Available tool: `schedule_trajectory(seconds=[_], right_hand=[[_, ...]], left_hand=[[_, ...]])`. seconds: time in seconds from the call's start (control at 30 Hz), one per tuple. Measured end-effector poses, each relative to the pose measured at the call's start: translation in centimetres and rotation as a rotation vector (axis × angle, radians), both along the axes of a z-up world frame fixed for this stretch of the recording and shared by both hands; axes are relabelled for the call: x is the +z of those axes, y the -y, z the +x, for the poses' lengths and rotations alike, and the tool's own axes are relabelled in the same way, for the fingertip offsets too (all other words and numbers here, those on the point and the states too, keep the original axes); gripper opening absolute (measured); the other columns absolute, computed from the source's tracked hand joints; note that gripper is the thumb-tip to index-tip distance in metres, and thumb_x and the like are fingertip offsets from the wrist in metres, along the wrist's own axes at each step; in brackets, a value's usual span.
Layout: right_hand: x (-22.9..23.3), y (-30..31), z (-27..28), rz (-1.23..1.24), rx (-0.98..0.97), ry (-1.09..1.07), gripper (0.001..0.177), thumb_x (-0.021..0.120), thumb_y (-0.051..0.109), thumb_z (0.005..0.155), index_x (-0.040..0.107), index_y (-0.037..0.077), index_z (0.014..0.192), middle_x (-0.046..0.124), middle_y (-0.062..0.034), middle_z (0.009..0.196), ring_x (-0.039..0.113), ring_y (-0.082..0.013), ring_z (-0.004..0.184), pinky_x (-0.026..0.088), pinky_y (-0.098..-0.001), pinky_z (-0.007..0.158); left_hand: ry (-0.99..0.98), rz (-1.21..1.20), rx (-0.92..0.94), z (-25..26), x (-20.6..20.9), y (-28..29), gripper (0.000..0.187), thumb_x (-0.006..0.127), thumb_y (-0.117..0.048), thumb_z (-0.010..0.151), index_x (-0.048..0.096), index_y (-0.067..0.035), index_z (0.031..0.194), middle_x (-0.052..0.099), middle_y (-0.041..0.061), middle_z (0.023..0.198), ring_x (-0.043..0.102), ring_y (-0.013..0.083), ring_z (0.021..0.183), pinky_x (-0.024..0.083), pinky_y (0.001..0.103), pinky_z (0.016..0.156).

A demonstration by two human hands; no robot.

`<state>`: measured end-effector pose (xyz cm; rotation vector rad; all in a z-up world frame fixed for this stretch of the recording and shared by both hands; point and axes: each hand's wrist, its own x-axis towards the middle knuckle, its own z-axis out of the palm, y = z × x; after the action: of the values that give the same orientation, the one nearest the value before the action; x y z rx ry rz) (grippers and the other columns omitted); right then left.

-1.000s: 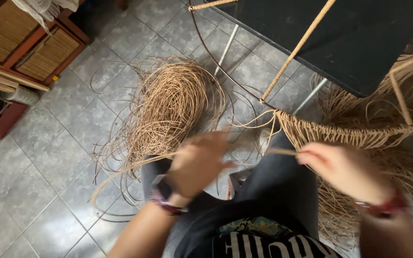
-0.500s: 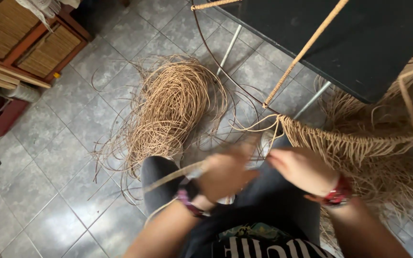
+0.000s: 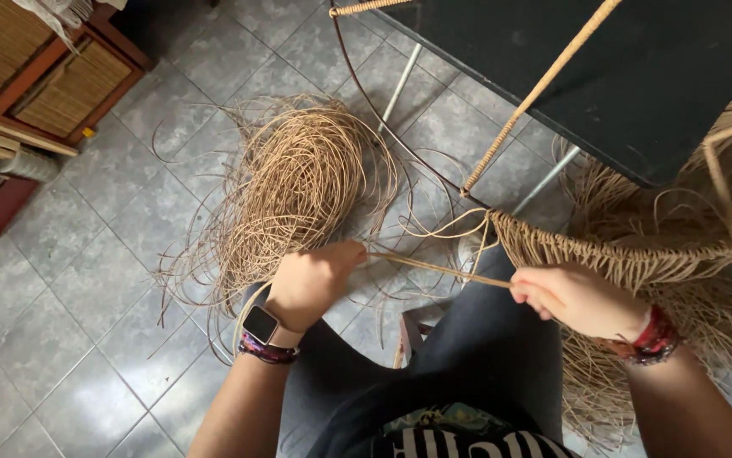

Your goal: Weaving natural fibers around a frame to create a decorative object

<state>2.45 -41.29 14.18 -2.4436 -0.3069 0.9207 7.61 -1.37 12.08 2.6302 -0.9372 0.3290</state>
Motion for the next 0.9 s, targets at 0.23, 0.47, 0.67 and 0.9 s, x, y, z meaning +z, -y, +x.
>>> schedule_trajectory(seconds=[0.23,0.47,0.67,0.9], right_hand=[[-1.8,-1.3,-1.5,0.077,-0.048,0.175,0.04,0.048,0.014,0.101,0.06,0.012,0.14,0.08,-0.0075,0.094,0.081,-0.0246,0.089,0.066,-0.0374,0.079],[-1.1,-2.3,-1.3,0.374,-0.186,0.684,0.016,0.059,0.012,0.099,0.073,0.005,0.106,0.075,-0.01,0.091,0.075,-0.0287,0.083,0.062,-0.0376,0.071],[-4.7,-3.9,-0.1,0.339,-0.527,1.103,0.017,0.062,0.008,0.102,0.078,0.004,0.109,0.079,-0.0067,0.095,0.068,-0.0229,0.069,0.057,-0.034,0.065],[-5.6,-4.7,4.8,0.202,-0.754,1.216,0.024,0.063,0.007,0.108,0.068,0.002,0.13,0.076,-0.0122,0.081,0.066,-0.0254,0.056,0.053,-0.0334,0.054]], left_hand=[[0.114,0.081,0.069,0.5,4.3,0.8,0.011,0.059,-0.04,0.101,0.069,-0.037,0.106,0.071,-0.014,0.075,0.071,0.0094,0.061,0.058,0.028,0.053],[0.004,-0.081,-0.055,-0.1,2.8,2.5,0.044,0.063,-0.042,0.097,0.059,-0.021,0.134,0.062,0.01,0.117,0.061,0.0318,0.105,0.046,0.051,0.089],[0.191,-0.54,-0.257,-2.8,0.7,11.0,0.027,0.049,-0.028,0.103,0.071,-0.014,0.095,0.063,0.003,0.088,0.063,0.0286,0.083,0.052,0.044,0.085],[-0.492,0.008,-0.062,0.1,-9.6,13.5,0.075,0.07,-0.021,0.09,0.039,-0.035,0.157,0.073,0.01,0.111,0.075,0.0413,0.076,0.064,0.055,0.063]])
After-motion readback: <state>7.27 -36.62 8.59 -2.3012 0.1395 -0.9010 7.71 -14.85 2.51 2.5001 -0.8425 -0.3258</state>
